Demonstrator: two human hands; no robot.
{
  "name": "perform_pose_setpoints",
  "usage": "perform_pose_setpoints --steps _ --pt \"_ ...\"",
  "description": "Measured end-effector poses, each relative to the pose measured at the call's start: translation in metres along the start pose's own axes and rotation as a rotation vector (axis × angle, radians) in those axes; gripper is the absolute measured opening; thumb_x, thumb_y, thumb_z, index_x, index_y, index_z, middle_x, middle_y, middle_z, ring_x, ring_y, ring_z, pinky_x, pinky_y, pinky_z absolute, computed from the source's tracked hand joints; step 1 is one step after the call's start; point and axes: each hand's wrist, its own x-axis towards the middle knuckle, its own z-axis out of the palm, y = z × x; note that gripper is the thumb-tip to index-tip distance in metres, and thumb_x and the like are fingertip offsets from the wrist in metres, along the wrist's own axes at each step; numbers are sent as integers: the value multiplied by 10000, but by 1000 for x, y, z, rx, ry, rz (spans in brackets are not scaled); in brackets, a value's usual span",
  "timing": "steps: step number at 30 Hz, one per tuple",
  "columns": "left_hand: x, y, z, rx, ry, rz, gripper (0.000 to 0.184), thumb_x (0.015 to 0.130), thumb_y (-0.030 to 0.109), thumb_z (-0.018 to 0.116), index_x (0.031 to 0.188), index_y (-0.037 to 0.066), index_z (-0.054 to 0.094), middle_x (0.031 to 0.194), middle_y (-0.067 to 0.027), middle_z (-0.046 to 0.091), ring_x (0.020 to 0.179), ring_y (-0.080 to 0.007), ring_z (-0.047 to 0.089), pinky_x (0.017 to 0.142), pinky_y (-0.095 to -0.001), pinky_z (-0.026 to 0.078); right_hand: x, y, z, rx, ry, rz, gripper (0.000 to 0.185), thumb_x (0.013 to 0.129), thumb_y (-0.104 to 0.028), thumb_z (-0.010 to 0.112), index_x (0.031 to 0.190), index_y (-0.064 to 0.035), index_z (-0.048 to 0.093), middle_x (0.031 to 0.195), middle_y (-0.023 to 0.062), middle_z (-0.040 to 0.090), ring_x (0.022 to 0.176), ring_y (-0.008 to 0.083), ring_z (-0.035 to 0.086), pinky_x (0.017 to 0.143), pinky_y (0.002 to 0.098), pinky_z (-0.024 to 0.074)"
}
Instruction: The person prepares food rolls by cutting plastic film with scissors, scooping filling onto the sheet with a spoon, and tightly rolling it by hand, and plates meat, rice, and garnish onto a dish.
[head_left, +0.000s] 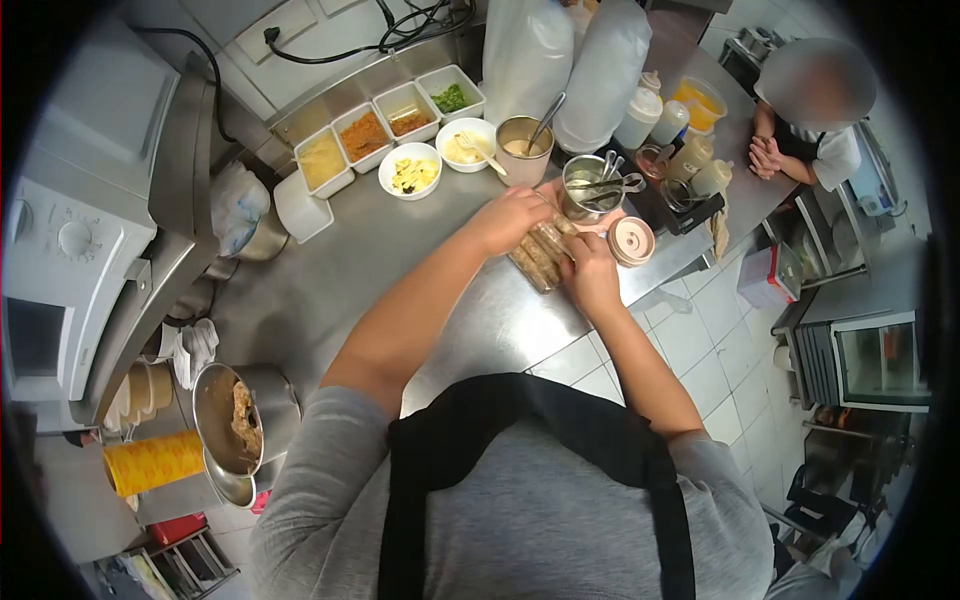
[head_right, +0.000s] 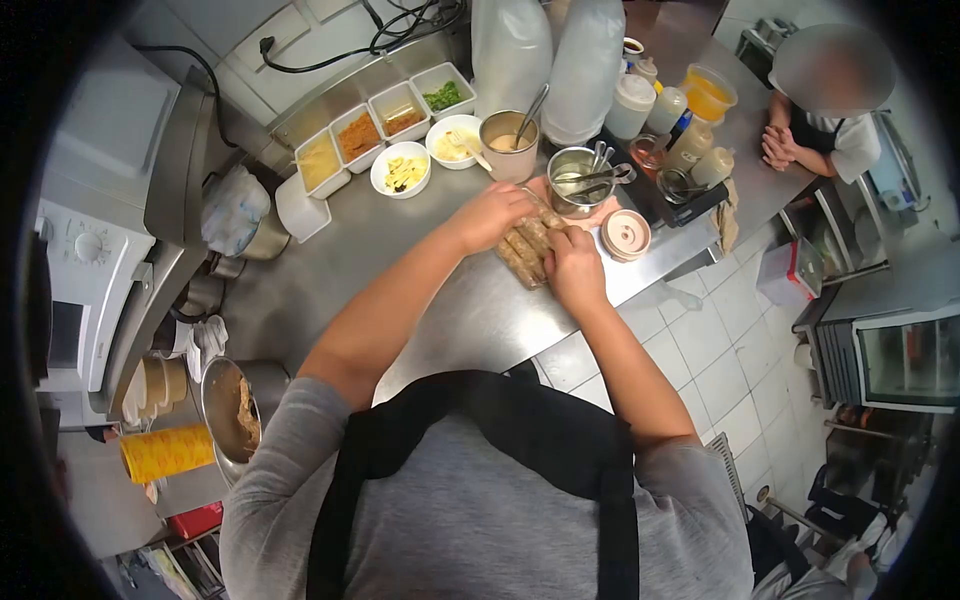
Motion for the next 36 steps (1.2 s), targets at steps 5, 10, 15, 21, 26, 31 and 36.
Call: perform_pose_setpoints --steps 5,10,15,21,26,31,36 --pt "-1 1 3 -10 46 -75 226 762 59 617 984 105 614 1071 -67 584 1042 -284 531 914 -407 419 1 0 -3 -104 -12 -52 345 696 -49 677 1037 -77 634 985 149 589 925 337 574 776 393 487" --pt "-2 8 -3 -40 74 -156 245 764 68 661 1005 90 622 1148 -79 589 1128 -309 520 951 -418 425 7 -13 -25 -182 171 -127 395 724 -70 688 1114 -90 630 1103 159 587 968 340 586 810 369 492" --pt "-13 -4 21 -174 108 -127 433 773 54 660 1196 126 605 1373 -95 487 1319 -333 387 1075 -401 361 -18 18 22 90 122 -8 391 837 -70 633 1223 -40 576 1289 184 533 1142 335 551 956 375 457" --pt "-10 14 0 -134 230 -150 513 774 -49 562 1256 128 583 1391 -96 483 1329 -326 385 1096 -423 341 -16 14 -5 139 150 -73 428 844 -38 604 1269 -30 550 1343 181 502 1229 340 490 1043 372 387" --pt "-16 97 -86 -244 318 59 406 761 -59 520 1125 79 632 1228 -112 602 1147 -317 544 972 -417 426 -23 21 13 79 49 -85 433 814 13 587 1245 -16 561 1304 181 535 1201 351 513 1017 391 419" --pt "-29 250 -221 -220 382 611 187 780 103 635 962 106 676 1030 -66 644 819 -220 624 731 -358 503 -20 24 18 67 92 -120 426 781 64 559 1194 -31 601 1266 177 562 1164 335 544 990 386 445" --pt "-71 306 -259 -261 449 651 161 801 80 619 955 115 644 990 -53 635 808 -208 616 740 -341 484 -18 14 6 -8 -42 -145 446 817 37 543 1242 -94 586 1319 193 510 1196 352 510 1000 385 426"
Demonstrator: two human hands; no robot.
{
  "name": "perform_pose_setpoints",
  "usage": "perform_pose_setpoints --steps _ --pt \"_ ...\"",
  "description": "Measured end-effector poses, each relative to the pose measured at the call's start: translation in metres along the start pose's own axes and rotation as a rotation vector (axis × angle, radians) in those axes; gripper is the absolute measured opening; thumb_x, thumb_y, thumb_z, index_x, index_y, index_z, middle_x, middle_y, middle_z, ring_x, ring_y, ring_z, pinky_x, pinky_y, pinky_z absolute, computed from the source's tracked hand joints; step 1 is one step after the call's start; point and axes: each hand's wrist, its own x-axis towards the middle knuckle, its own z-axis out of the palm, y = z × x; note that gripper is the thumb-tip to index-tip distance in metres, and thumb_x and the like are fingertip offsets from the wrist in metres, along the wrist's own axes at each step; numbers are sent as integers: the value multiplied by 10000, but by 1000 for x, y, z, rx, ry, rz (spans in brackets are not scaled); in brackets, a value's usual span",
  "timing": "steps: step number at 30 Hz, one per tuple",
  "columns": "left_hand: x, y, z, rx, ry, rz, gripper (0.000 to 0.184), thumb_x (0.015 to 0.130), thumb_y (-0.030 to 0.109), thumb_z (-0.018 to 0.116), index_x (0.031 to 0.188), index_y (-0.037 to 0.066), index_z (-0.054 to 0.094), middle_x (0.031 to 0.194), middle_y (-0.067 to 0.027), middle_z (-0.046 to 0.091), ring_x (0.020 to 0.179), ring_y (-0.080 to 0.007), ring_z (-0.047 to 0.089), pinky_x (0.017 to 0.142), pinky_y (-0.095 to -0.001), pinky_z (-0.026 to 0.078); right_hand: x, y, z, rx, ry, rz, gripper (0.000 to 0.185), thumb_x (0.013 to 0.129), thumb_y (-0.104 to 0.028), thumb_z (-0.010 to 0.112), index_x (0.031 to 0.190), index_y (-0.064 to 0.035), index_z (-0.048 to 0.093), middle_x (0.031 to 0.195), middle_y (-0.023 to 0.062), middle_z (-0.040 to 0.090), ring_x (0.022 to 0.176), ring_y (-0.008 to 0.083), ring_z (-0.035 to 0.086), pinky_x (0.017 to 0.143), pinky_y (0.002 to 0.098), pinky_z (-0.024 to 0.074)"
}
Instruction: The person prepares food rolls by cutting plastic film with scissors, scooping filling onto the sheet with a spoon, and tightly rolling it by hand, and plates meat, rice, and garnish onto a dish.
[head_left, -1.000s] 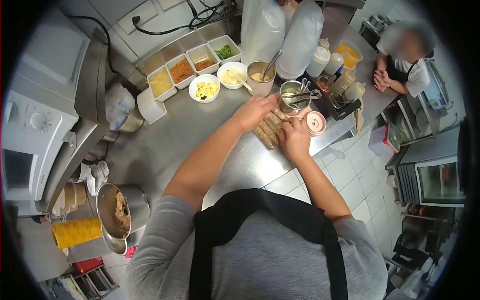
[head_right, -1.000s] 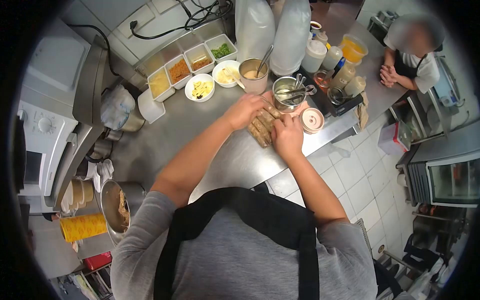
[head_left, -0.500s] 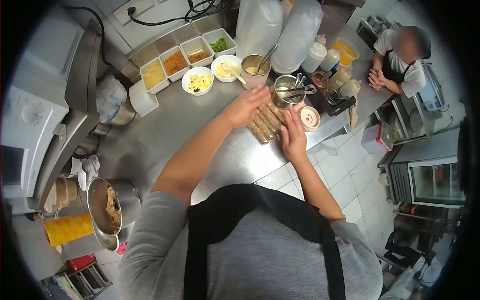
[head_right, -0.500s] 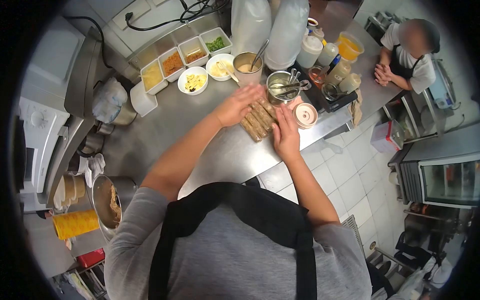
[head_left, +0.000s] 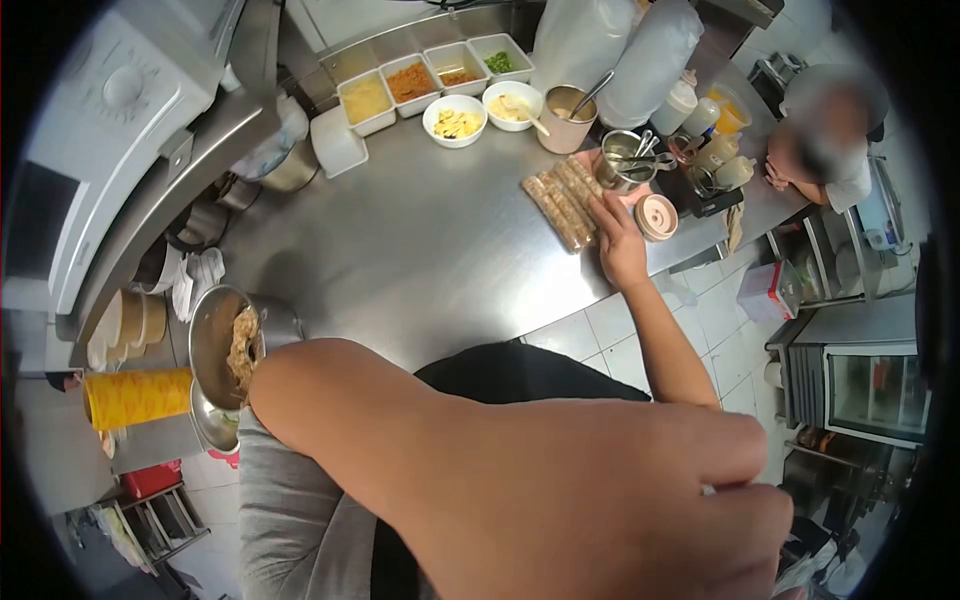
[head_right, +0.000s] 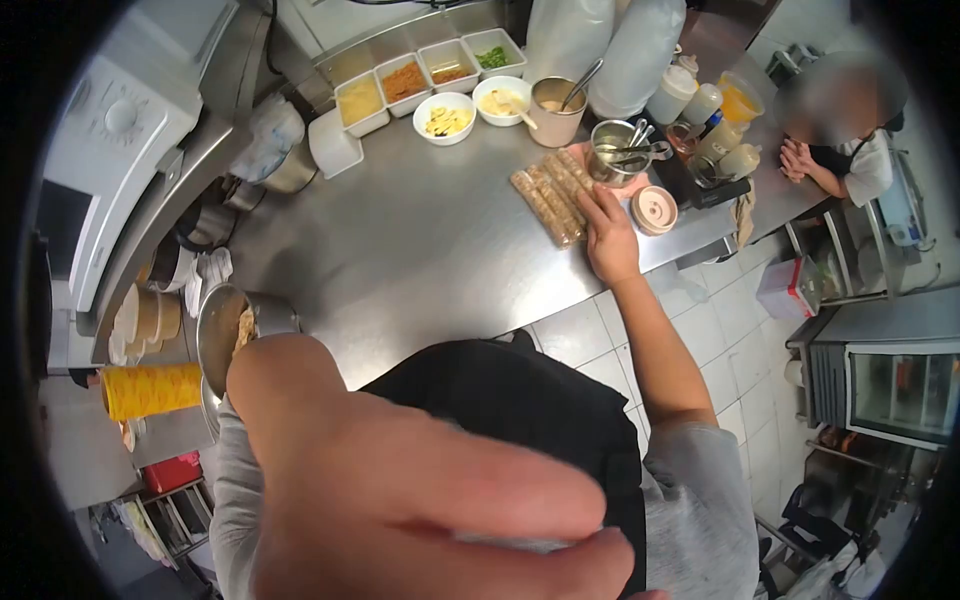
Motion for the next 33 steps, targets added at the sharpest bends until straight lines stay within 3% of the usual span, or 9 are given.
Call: perform_pose_setpoints --steps 10,15,17,18,20,26,28,29,33 --pt "-31 50 -20 -46 193 -133 141 842 34 586 942 133 580 911 -26 615 786 -184 601 758 -306 447 13 -31 -6 -197 81 -147 359 813 -38 592 1168 -80 625 1303 160 532 1219 397 465 1048 473 342" --pt "-82 98 -73 52 605 -260 151 863 11 570 936 141 548 871 -12 605 774 -172 593 766 -288 429 32 -81 4 -57 101 -267 214 784 -74 650 997 -85 662 1177 106 602 1148 367 498 982 462 379" --pt "-116 132 -104 284 726 -281 158 872 2 563 933 145 536 855 -7 601 770 -167 590 770 -281 421 43 -117 10 8 80 -342 127 774 -87 674 900 -77 665 1116 90 625 1109 348 517 949 456 393" --pt "-144 154 -129 489 647 -282 109 907 7 509 960 75 442 856 -120 603 666 -293 622 584 -329 500 47 -135 14 57 88 -380 99 751 -92 715 820 -65 650 1089 87 630 1080 337 522 923 447 402" --pt "-190 195 -143 888 848 -381 146 880 -46 499 1007 24 477 940 -198 599 823 -263 613 716 -389 529 56 -174 19 129 61 -410 107 747 -48 709 837 -59 653 1041 95 627 1009 307 550 869 412 436" --pt "-333 294 -134 1603 1315 -918 61 910 30 578 958 25 540 829 -67 597 780 -129 581 719 -253 479 71 -259 64 502 -30 -444 163 758 77 639 871 -39 653 910 103 591 755 208 587 682 295 487" --pt "-370 314 -129 1872 1316 -1228 102 847 57 660 922 28 597 847 -37 582 738 -105 539 668 -237 453 76 -287 70 549 -55 -520 163 767 84 627 876 -34 652 897 105 586 719 196 586 660 283 489" --pt "-384 324 -131 1932 1285 -1364 244 799 100 710 998 29 588 951 -80 594 829 -173 564 730 -294 466 77 -299 72 580 -84 -544 156 771 80 629 877 -31 651 898 105 588 718 196 586 663 284 491" --pt "-389 339 -190 2365 547 -1311 539 747 195 762 1216 66 531 1230 -155 525 1178 -315 469 949 -398 408 79 -344 72 669 -181 -616 143 777 68 639 884 -25 657 894 107 590 733 193 596 670 282 495"
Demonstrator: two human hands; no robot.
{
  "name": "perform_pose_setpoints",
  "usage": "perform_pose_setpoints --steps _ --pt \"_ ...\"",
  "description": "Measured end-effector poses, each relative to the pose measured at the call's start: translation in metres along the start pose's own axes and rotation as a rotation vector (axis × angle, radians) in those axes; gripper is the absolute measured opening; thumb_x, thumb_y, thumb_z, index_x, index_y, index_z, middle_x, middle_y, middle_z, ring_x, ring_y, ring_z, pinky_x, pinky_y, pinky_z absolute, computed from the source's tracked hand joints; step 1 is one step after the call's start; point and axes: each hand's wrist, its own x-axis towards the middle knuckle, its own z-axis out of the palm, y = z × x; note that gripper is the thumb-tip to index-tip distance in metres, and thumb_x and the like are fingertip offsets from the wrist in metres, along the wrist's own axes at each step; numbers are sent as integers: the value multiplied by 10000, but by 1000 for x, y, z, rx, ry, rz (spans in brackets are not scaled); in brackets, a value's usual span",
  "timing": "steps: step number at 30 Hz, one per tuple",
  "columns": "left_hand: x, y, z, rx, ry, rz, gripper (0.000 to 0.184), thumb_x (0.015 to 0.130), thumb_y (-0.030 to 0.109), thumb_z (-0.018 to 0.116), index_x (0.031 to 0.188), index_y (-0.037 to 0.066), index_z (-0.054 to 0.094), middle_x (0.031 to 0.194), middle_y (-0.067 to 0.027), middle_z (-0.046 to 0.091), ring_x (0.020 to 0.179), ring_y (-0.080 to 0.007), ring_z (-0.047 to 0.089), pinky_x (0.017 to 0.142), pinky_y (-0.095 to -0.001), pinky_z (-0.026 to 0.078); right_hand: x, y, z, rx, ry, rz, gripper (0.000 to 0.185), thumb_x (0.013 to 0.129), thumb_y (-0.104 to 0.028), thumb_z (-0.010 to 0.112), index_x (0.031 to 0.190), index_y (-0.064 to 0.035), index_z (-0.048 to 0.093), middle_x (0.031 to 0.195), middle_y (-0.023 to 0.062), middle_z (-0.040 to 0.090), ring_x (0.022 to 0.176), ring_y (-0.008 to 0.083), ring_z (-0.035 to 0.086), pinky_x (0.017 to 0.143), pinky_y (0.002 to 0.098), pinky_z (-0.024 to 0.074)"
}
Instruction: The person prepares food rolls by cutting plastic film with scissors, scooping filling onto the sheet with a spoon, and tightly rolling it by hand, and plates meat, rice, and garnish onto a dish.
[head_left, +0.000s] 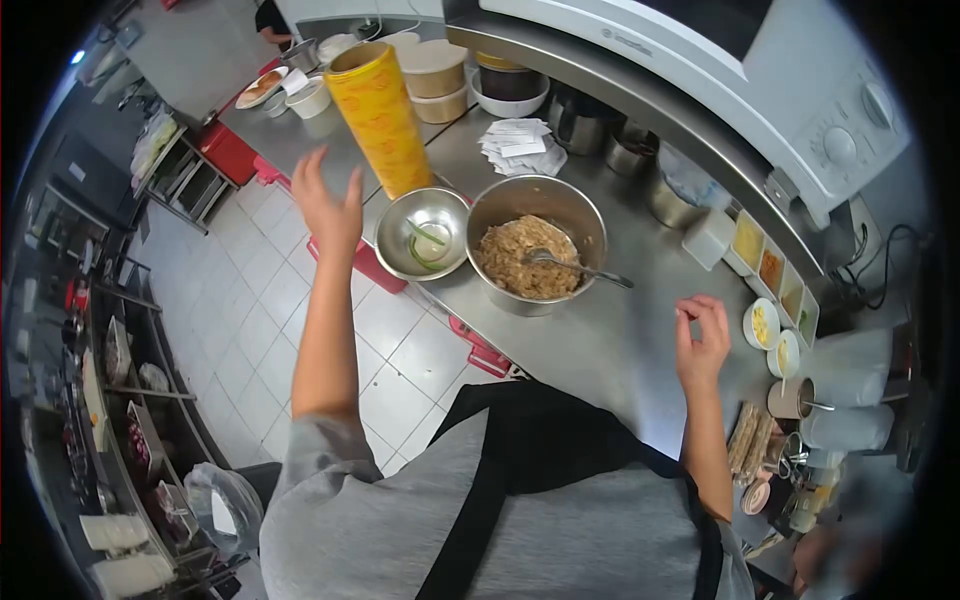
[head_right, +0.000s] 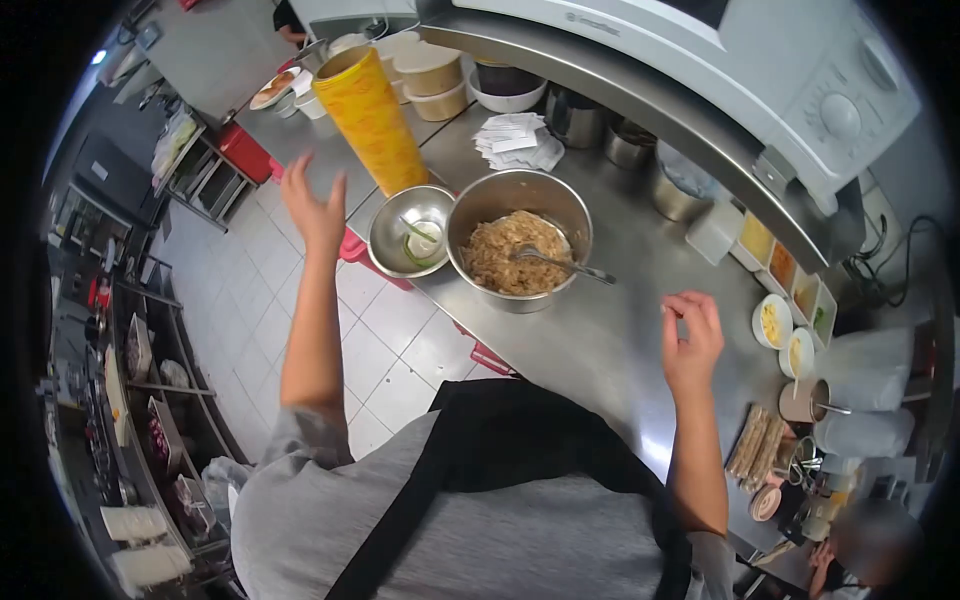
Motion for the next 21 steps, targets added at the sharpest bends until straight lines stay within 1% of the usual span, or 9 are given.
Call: perform_pose_setpoints --steps 2,4,6,9,12,15,18,20,21 --pt "58 22 8 -62 -44 220 598 720 265 783 1234 86 534 1257 -151 521 1198 -329 462 1000 -432 357 8 -14 9 24 -20 -38 141 776 62 644 885 -25 662 900 106 593 748 191 603 674 283 497" --pt "101 43 27 162 -92 382 658 719 398 762 1256 99 526 1228 -135 562 1189 -302 494 996 -439 360 8 -27 15 43 -48 -53 137 777 55 647 886 -26 667 901 107 598 757 193 610 676 283 497" --pt "135 51 45 469 -481 283 710 705 523 724 1255 110 547 1104 -130 645 1093 -293 585 935 -436 417 7 -36 17 62 -70 -58 131 780 47 649 885 -27 671 896 109 605 761 199 615 676 284 497" --pt "161 40 59 372 -660 179 710 697 575 706 1232 123 587 983 -143 690 972 -316 648 857 -434 477 -9 -35 12 31 -80 -33 113 782 30 657 878 -29 671 874 112 613 753 207 616 674 286 495" --pt "161 9 58 278 -533 103 653 700 581 708 1174 137 637 968 -148 696 909 -312 669 799 -424 514 -30 -31 -4 17 -102 25 100 785 19 659 871 -30 671 854 115 617 739 215 618 668 288 494" --pt "175 -16 38 296 -378 79 585 722 575 694 1131 157 666 974 -127 700 908 -299 673 784 -400 528 -52 -20 -18 12 -110 88 94 786 19 655 867 -26 668 851 111 619 724 211 617 660 289 493" --pt "202 4 -24 279 -253 118 599 734 609 665 1138 167 671 1018 -103 698 910 -296 675 795 -403 527 -62 -17 -26 36 -83 119 92 785 18 652 866 -24 667 850 107 622 707 201 614 654 290 493" --pt "215 42 -78 312 -158 150 587 738 620 660 1103 161 687 981 -105 704 877 -303 681 768 -387 535 -62 -24 -27 82 -123 122 87 786 18 650 863 -21 665 846 108 622 706 198 613 655 290 495" --pt "223 50 -104 358 -68 224 585 743 623 656 1094 156 694 948 -100 711 862 -291 688 753 -375 536 -59 -28 -25 106 -143 121 85 786 17 649 861 -20 664 844 109 623 705 197 612 655 290 496"
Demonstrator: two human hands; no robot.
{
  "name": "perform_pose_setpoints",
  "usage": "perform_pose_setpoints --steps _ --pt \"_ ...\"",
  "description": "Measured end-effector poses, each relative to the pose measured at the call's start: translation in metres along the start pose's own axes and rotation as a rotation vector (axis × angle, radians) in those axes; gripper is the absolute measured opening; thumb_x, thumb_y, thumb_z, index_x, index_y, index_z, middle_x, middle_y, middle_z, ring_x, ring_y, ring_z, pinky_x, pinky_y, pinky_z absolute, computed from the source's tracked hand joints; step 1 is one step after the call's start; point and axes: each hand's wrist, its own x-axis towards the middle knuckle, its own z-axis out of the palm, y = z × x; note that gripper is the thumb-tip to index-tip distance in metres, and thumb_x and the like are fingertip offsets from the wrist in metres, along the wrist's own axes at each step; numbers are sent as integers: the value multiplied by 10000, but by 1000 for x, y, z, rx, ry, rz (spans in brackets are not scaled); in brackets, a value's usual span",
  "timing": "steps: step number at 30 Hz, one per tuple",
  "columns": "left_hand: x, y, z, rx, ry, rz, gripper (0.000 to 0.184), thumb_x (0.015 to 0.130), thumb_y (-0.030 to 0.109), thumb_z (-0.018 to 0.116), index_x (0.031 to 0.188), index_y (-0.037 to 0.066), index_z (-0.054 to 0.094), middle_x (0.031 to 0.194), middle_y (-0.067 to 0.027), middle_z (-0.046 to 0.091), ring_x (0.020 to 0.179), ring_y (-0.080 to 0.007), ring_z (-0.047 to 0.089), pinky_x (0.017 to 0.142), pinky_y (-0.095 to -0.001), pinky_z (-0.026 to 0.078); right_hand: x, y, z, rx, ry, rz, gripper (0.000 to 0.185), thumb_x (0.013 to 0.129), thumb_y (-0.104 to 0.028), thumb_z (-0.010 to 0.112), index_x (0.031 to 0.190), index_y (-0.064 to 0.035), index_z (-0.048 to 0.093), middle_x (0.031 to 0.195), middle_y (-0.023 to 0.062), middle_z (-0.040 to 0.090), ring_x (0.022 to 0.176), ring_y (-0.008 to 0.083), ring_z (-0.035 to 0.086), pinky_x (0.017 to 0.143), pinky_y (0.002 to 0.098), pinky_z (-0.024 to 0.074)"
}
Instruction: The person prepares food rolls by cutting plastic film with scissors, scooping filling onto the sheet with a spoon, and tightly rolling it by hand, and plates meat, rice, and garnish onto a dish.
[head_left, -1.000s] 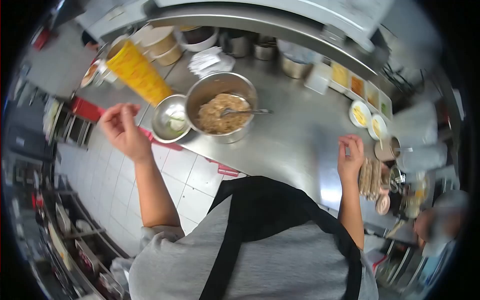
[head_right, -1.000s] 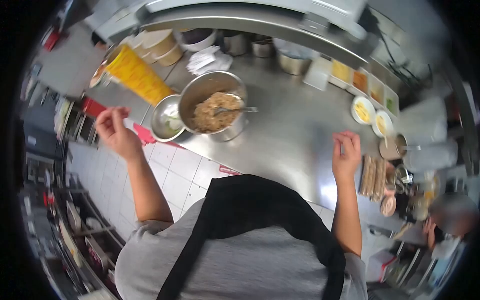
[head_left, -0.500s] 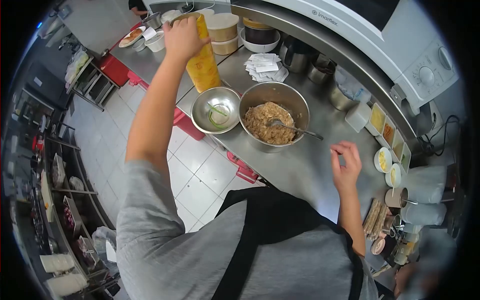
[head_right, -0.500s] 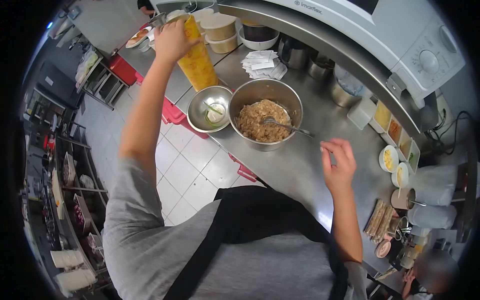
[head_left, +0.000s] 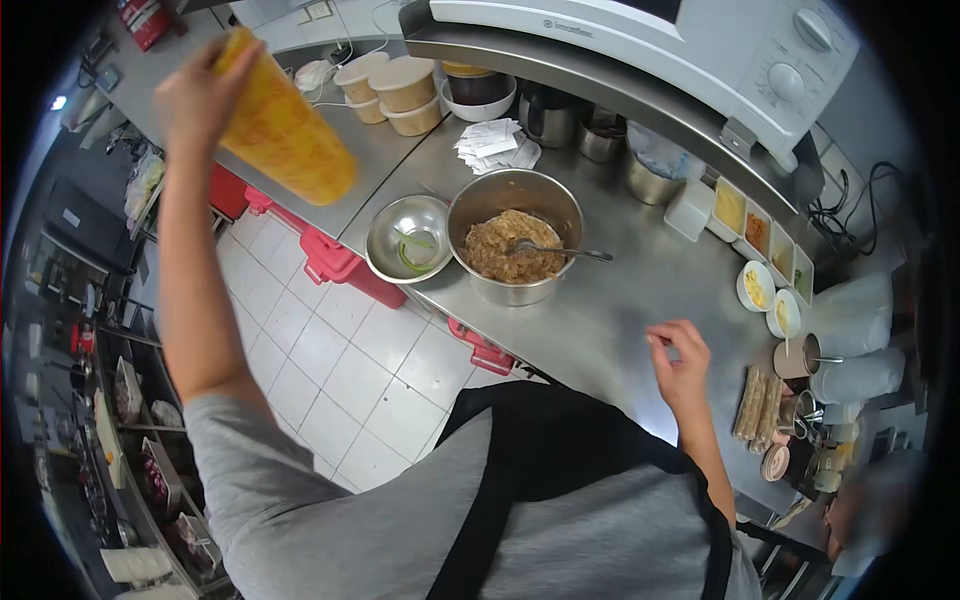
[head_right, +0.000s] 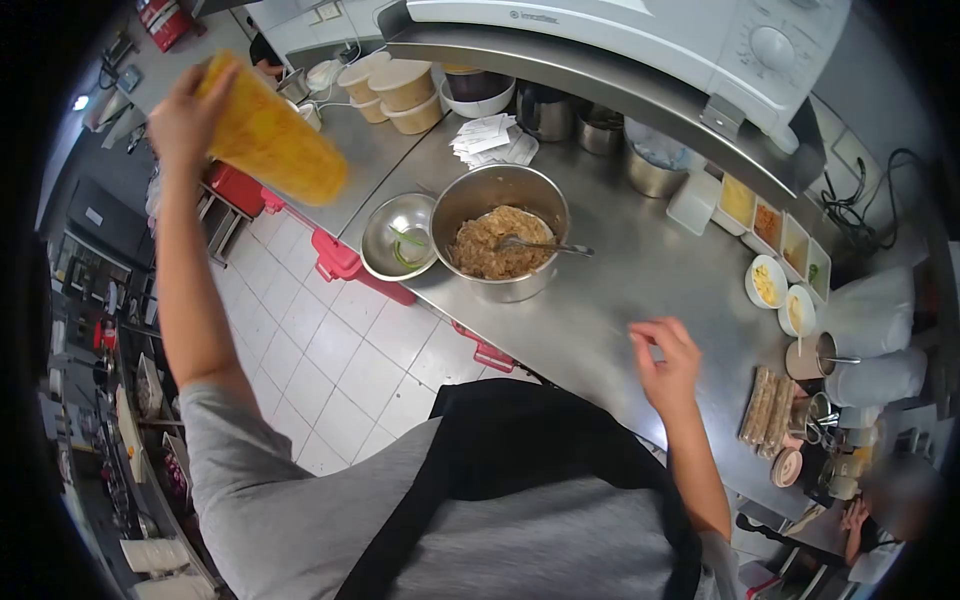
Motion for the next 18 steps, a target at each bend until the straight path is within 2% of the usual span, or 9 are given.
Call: perform_pose_setpoints --steps 3,4,6,8,9,11,15,16,18 --pt "7 14 -90 -57 75 30 604 817 568 622 1161 72 650 999 -102 705 902 -231 693 783 -321 546 6 -11 10 268 -189 63 141 829 -40 661 969 -36 666 878 94 644 794 182 641 716 282 513" --pt "17 -12 -97 -333 40 91 543 865 524 590 1129 55 655 998 -106 702 884 -227 696 778 -333 552 8 -14 19 439 -251 104 177 850 -62 662 1026 -42 662 909 85 654 831 179 649 741 283 518" --pt "23 -19 -121 -1012 -371 44 428 949 364 513 1146 -3 612 1112 -159 640 964 -235 662 873 -367 527 9 -23 28 867 -505 341 284 948 -184 564 1182 -25 593 1055 98 643 957 176 625 815 299 510" --pt "-15 49 -174 -1198 -203 -27 244 895 223 611 927 -14 564 972 -136 577 850 -193 580 757 -354 485 0 -34 29 1163 -624 441 398 997 -298 461 1252 -1 532 1169 125 602 1084 182 569 892 328 476" --pt "-39 108 -204 -962 342 -3 299 804 197 754 661 16 564 717 -64 572 637 -139 533 542 -321 474 -9 -36 26 1356 -635 521 463 1011 -356 411 1282 9 501 1218 134 578 1150 186 532 942 348 450" --pt "-70 140 -206 -1062 302 -33 257 794 129 622 557 46 565 587 -61 582 448 -109 480 392 -283 408 -39 -31 3 1632 -516 596 497 1015 -383 383 1306 10 471 1260 131 549 1186 195 504 989 373 410" --pt "-201 188 -128 -1135 -29 2 239 923 214 610 1016 -5 619 985 -104 639 921 -169 609 775 -300 501 -98 -26 -51 1594 64 857 516 1017 -418 335 1319 -18 456 1290 120 536 1218 228 480 1056 402 341" --pt "-224 221 -128 -1062 -68 200 193 913 171 613 1004 1 605 880 -49 597 811 -115 550 724 -257 457 -115 -9 -59 1506 216 856 476 1018 -384 357 1306 -22 466 1280 121 539 1217 230 483 1058 402 344" --pt "-282 266 -111 -1444 -632 -225 195 842 108 671 989 -10 621 964 -56 633 904 -128 570 827 -270 449 -152 38 -72 1323 445 799 379 1013 -312 411 1252 -29 496 1223 110 561 1172 211 511 1031 375 370"
